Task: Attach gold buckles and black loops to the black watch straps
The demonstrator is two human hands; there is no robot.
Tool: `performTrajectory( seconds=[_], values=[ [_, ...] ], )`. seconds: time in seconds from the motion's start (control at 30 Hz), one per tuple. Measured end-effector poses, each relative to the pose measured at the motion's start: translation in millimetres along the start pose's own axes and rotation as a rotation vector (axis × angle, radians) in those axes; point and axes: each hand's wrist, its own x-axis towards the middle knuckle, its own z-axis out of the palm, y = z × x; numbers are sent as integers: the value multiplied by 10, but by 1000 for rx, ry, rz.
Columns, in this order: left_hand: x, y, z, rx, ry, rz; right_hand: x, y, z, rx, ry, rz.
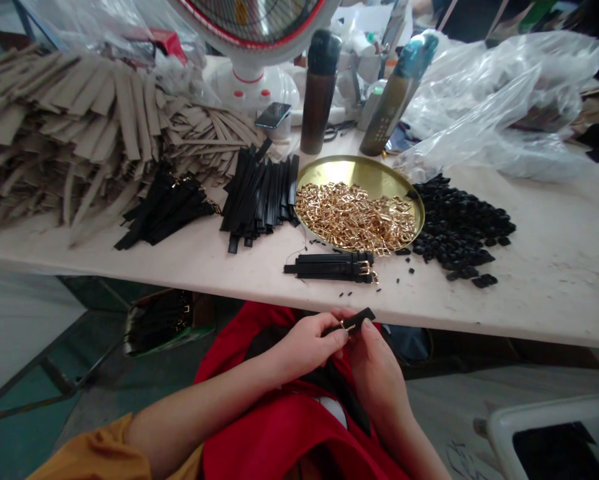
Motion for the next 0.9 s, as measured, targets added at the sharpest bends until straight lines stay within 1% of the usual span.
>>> performTrajectory(
  seconds=[0.1,0.17,0.27,0.37,0.47,0.57,0.67,0.8,0.9],
  values=[
    [-12,16,-14,71,11,6,6,-24,-26,-89,22,53],
    [-10,15,-17,106,22,25,4,-33,-52,-106,5,50],
    [-1,0,-17,103,17,51,5,-16,-92,-105,-15,30],
    [-2,-19,-15,124,10,44,19,20,-116,-76,1,54],
    [-5,-37,-2,159,36,34,34,49,-123,-30,27,61],
    [2,-51,25,134,65,26,46,63,-125,-57,68,36],
    [13,-60,48,89,71,14,66,72,-127,-1,78,70],
    [20,-81,45,109,61,8,95,86,-130,160,26,150],
    [21,-104,26,179,75,10,91,90,-149,140,-16,188]
  ],
)
